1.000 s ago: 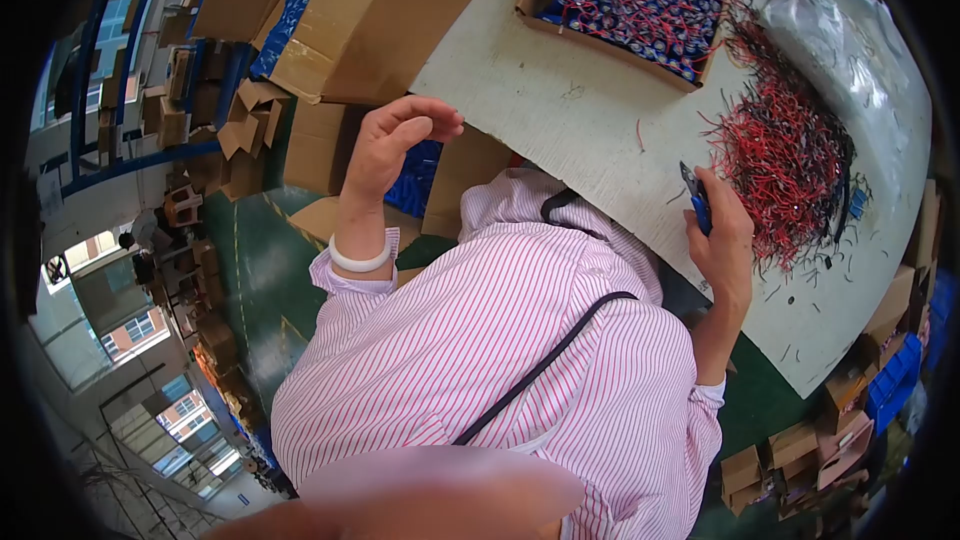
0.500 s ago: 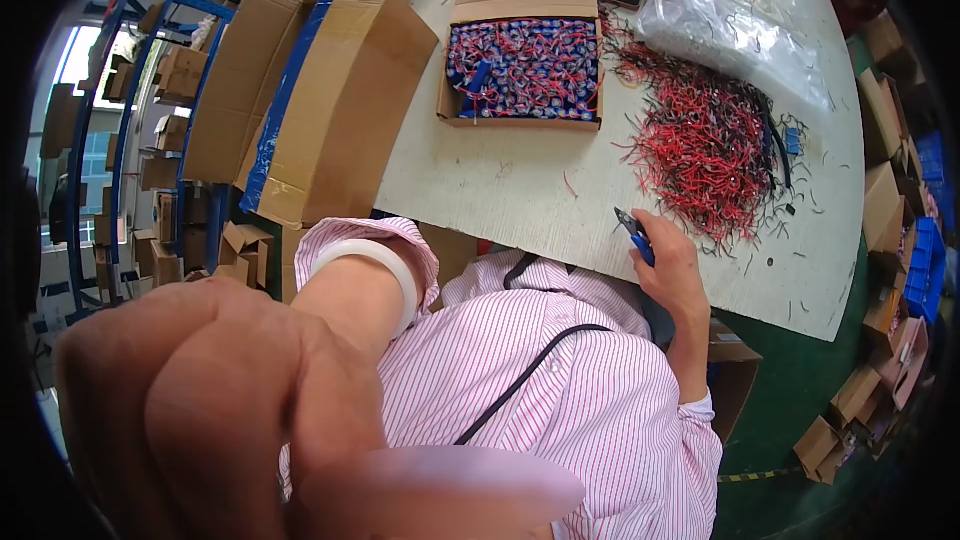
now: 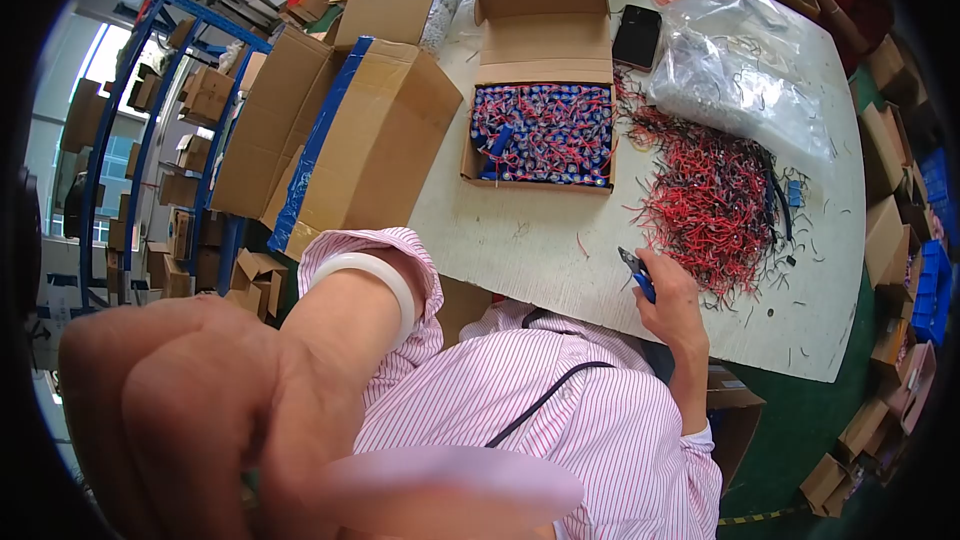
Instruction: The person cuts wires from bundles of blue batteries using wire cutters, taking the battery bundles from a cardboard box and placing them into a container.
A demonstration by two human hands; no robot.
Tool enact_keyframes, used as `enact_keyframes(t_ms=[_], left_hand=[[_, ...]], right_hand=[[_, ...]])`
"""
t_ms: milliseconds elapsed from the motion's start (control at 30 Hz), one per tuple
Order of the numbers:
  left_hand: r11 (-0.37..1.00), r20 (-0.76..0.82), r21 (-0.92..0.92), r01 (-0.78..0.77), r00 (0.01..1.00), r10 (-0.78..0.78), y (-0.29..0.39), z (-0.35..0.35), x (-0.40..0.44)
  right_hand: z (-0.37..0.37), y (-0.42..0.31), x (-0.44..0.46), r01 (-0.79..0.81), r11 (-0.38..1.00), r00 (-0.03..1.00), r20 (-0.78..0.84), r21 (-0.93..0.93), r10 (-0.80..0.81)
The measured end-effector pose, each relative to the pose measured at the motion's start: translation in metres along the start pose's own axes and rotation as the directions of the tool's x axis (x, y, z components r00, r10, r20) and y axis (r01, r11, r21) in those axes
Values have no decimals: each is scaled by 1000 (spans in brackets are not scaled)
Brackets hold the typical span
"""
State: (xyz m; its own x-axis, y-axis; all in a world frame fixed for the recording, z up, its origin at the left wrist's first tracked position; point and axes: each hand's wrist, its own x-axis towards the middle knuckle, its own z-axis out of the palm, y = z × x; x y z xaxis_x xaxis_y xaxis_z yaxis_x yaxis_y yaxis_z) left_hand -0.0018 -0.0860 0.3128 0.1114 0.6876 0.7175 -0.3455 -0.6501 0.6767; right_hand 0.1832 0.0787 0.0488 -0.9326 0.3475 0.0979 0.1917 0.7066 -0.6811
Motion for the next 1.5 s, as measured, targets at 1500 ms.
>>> enact_keyframes(t_ms=[1500], left_hand=[[964, 35, -89, -252, 966, 255, 11, 10, -19]], right_hand=[[5, 9, -3, -25, 997, 1000, 0, -78, 25]])
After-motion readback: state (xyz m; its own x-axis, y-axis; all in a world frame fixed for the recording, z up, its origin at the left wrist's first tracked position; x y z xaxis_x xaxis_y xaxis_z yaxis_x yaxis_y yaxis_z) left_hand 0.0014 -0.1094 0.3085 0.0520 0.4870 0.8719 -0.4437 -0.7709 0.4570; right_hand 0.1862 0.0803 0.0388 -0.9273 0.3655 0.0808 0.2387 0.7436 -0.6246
